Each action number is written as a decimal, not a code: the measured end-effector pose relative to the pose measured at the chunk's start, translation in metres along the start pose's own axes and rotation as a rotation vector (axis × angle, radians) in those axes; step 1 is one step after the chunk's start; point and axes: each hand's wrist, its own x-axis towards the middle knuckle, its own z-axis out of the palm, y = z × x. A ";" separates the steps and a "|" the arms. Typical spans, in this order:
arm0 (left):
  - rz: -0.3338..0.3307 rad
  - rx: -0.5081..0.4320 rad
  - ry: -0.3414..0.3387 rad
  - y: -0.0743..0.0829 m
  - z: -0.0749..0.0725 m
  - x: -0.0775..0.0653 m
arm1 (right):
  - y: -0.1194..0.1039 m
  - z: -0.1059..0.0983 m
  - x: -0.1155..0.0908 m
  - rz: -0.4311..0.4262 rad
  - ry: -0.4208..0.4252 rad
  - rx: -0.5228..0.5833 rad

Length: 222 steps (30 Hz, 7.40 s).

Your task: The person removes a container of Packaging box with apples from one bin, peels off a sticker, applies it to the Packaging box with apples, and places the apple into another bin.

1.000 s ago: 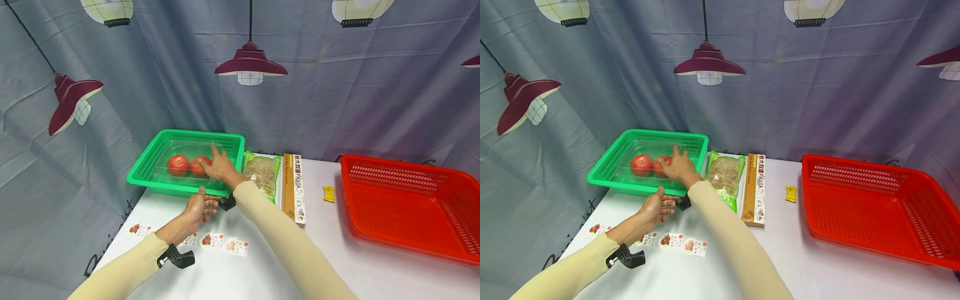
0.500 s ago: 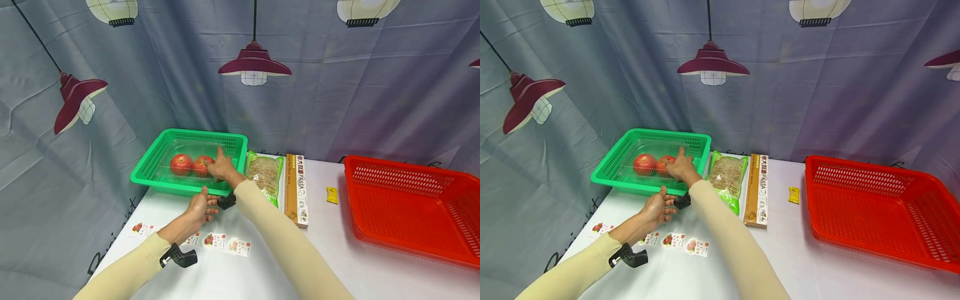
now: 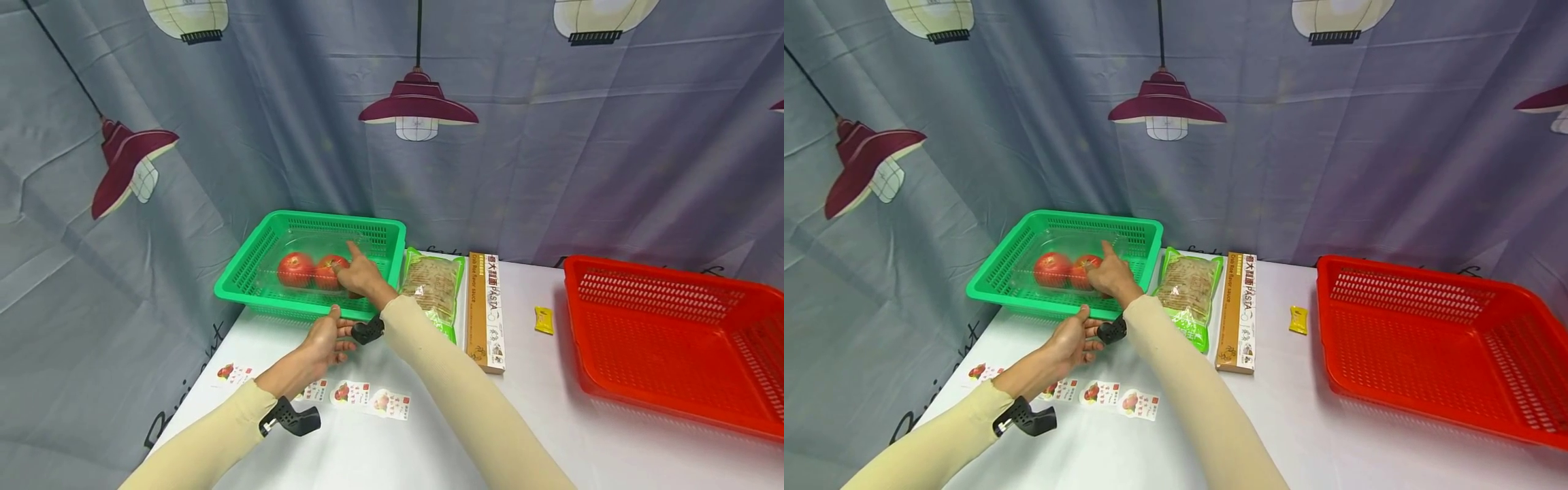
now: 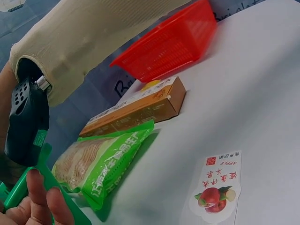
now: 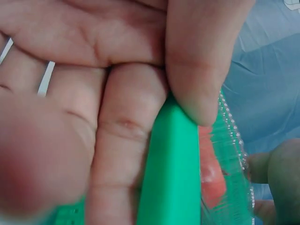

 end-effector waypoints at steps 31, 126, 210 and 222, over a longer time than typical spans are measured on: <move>0.043 0.087 -0.004 -0.002 0.000 0.000 | -0.009 -0.017 -0.021 -0.005 0.095 0.194; 0.132 0.258 -0.050 -0.008 -0.005 -0.002 | 0.163 -0.167 -0.324 0.061 0.187 0.269; 0.046 1.122 0.660 -0.075 -0.139 -0.037 | 0.242 -0.141 -0.333 0.159 0.065 0.287; 0.325 1.010 0.693 -0.069 -0.136 -0.046 | 0.242 -0.144 -0.332 0.149 0.036 0.279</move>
